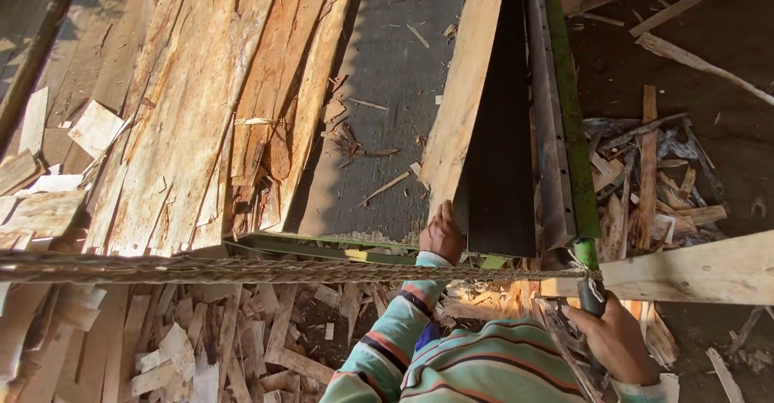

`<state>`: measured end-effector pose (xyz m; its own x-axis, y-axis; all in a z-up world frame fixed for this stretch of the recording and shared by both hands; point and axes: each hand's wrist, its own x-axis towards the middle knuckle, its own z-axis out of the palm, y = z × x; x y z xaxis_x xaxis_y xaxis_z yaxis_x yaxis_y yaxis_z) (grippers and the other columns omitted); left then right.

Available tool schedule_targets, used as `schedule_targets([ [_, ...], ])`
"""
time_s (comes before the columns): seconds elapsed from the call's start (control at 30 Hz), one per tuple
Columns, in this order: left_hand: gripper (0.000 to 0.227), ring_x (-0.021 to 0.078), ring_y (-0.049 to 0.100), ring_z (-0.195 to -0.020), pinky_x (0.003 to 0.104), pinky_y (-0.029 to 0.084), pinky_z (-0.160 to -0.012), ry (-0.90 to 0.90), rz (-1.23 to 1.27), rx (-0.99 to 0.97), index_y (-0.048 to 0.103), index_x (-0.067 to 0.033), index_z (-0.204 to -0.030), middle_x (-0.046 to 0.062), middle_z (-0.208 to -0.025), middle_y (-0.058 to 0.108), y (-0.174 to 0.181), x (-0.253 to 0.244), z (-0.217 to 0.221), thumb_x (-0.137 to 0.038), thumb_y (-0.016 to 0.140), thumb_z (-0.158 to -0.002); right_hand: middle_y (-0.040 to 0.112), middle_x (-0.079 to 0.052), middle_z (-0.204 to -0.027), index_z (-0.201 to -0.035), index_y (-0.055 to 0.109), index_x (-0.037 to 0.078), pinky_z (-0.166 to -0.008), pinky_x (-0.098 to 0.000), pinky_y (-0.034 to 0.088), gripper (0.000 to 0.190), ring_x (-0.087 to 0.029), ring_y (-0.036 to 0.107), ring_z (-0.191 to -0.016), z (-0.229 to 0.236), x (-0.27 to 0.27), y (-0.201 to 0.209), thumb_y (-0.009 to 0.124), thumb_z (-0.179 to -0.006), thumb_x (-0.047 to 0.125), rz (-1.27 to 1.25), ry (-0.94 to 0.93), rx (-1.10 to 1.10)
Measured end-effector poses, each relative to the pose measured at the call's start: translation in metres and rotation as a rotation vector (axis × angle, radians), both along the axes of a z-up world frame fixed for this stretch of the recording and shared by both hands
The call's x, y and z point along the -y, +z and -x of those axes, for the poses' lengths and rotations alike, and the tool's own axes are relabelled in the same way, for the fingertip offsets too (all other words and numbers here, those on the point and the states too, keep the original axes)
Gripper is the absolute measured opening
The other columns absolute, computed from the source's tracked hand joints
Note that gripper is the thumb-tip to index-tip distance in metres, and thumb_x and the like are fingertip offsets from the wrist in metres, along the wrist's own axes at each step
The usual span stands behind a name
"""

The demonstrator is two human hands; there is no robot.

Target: Trimming and processing veneer wood sheets using a manual guillotine clipper machine.

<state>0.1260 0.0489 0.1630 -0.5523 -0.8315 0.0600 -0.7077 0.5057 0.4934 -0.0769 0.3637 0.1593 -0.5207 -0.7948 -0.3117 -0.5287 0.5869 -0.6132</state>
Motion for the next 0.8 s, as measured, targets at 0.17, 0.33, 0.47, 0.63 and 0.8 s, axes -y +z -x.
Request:
schedule_targets([
  [0.17, 0.043, 0.0377, 0.072, -0.103, 0.045, 0.060, -0.086, 0.097, -0.184, -0.397, 0.056, 0.0021, -0.139, 0.026, -0.114, 0.072, 0.077, 0.018, -0.027, -0.017, 0.048, -0.101, 0.064, -0.018, -0.070, -0.118, 0.062, -0.005, -0.053, -0.0460, 0.050, 0.056, -0.033, 0.064, -0.057, 0.001, 0.026, 0.035, 0.075, -0.091, 0.042, -0.311, -0.320, 0.314],
  [0.33, 0.050, 0.0311, 0.067, -0.121, 0.040, 0.055, -0.102, 0.085, -0.526, -0.864, 0.051, 0.0080, -0.145, 0.022, -0.133, 0.068, -0.028, 0.009, -0.027, -0.021, 0.053, -0.104, 0.063, -0.019, -0.071, -0.119, 0.063, -0.003, -0.055, -0.0473, 0.050, 0.057, -0.033, 0.064, -0.058, -0.011, 0.030, 0.060, 0.076, -0.087, 0.043, -0.271, -0.347, 0.268],
  [0.47, 0.063, 0.0264, 0.058, -0.133, 0.034, 0.048, -0.110, 0.113, -0.766, -0.890, 0.044, 0.0071, -0.152, 0.019, -0.148, 0.057, -0.146, -0.008, -0.011, -0.030, 0.059, -0.103, 0.066, -0.018, -0.074, -0.121, 0.060, -0.001, -0.054, -0.0454, 0.051, 0.058, -0.030, 0.065, -0.056, -0.013, 0.025, 0.066, 0.076, -0.083, 0.040, -0.125, -0.313, 0.283],
  [0.63, 0.070, 0.0297, 0.068, -0.104, 0.039, 0.057, -0.093, 0.040, -0.750, -0.504, 0.036, -0.0042, -0.162, 0.023, -0.119, 0.070, -0.129, -0.022, -0.001, -0.018, 0.056, -0.096, 0.070, -0.013, -0.082, -0.125, 0.058, 0.000, -0.052, -0.0420, 0.055, 0.057, -0.024, 0.066, -0.056, -0.025, 0.033, 0.096, 0.075, -0.084, 0.037, -0.031, -0.342, 0.311],
  [0.8, 0.084, 0.0314, 0.071, -0.066, 0.045, 0.060, -0.064, -0.068, -0.583, -0.168, 0.025, -0.0161, -0.165, 0.024, -0.089, 0.077, -0.110, -0.017, 0.007, -0.008, 0.061, -0.089, 0.068, -0.012, -0.084, -0.129, 0.055, 0.001, -0.050, -0.0393, 0.054, 0.058, -0.022, 0.065, -0.054, -0.025, 0.033, 0.117, 0.075, -0.085, 0.033, 0.000, -0.360, 0.291],
])
